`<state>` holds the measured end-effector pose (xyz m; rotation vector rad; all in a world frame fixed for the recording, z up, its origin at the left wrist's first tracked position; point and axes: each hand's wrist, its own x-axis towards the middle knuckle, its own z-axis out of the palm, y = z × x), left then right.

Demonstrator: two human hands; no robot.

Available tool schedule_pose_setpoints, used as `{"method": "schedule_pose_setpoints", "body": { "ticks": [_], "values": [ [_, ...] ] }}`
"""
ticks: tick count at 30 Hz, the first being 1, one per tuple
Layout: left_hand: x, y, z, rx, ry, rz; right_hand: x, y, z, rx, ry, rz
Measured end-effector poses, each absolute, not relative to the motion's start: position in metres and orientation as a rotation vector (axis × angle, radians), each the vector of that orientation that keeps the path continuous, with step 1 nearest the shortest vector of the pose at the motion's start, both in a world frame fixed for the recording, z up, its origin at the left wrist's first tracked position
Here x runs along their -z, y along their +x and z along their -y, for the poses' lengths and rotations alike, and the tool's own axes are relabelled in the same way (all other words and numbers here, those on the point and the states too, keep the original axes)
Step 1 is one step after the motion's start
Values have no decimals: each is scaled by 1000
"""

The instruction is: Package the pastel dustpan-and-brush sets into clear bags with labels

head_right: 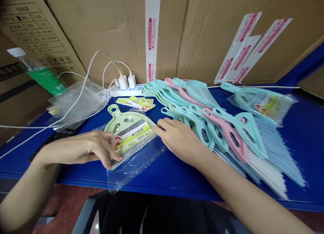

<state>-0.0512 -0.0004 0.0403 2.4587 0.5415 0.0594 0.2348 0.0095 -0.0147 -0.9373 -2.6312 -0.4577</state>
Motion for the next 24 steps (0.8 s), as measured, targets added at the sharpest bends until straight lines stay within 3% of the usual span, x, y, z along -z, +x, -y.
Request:
{"method": "schedule_pose_setpoints", "body": {
  "ticks": [18, 24],
  "values": [
    [-24, -39, -2, -153, 2740, -969, 14, 237, -6, 228, -1016, 2586],
    [-12, -33, 0, -123, 2876, -924, 18, 235, -9, 392, -995, 2632]
  ]
}}
